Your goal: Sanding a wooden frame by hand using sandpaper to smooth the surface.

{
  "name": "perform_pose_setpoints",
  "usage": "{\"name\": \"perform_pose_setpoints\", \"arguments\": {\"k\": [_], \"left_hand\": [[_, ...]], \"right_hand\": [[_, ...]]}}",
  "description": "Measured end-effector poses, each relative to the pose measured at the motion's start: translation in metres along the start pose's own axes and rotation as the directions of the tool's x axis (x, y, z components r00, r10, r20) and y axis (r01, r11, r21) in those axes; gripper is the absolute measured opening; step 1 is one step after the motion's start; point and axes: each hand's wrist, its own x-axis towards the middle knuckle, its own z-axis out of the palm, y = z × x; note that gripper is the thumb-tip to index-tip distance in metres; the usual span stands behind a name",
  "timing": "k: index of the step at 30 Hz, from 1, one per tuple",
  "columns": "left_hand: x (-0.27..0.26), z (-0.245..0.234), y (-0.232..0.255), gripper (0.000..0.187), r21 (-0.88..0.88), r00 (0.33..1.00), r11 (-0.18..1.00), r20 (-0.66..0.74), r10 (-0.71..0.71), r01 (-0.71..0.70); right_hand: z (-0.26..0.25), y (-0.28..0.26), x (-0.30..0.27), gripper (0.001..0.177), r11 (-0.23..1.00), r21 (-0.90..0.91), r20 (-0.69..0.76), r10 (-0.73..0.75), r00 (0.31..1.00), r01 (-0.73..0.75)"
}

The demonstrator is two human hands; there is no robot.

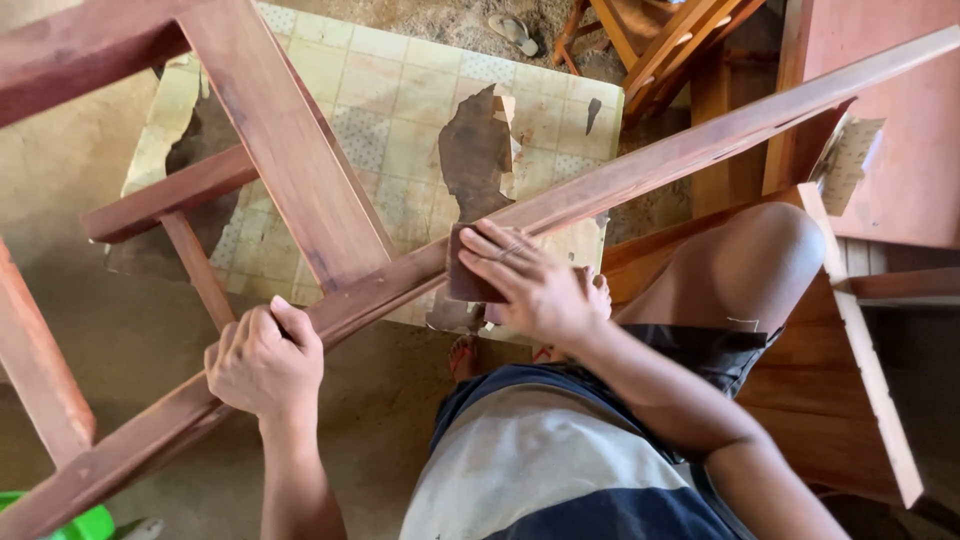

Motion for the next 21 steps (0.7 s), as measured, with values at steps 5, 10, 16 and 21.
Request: {"name": "perform_pose_setpoints", "arguments": {"k": [5,10,16,21], "left_hand": [[-0.001,0.0,-0.001,0.043,0.007,1.0,1.0,0.009,-0.004,0.004],[0.001,0.002,-0.001,0.041,0.002,1.0,1.0,-0.023,-0.012,0.012],[-0.001,0.003,-0.003,0.04,0.007,1.0,1.0,-0.016,0.009,-0.009],[0.001,0.001,-0.001,0.042,-0.02,1.0,1.0,-0.016,-0.009,0.009]], "right_hand": [[-0.061,0.108,-0.051,0.047,0.976,-0.179,-0.07,0.11,0.991,-0.121],[-0.042,0.057,-0.028,0.029,0.933,-0.316,-0.162,0.127,0.979,-0.173],[-0.016,0.026,-0.014,0.044,1.0,-0.007,-0.005,0.013,1.0,-0.013],[-0.082,0.108,-0.059,0.033,0.957,-0.183,-0.122,0.207,0.971,-0.227]]}}
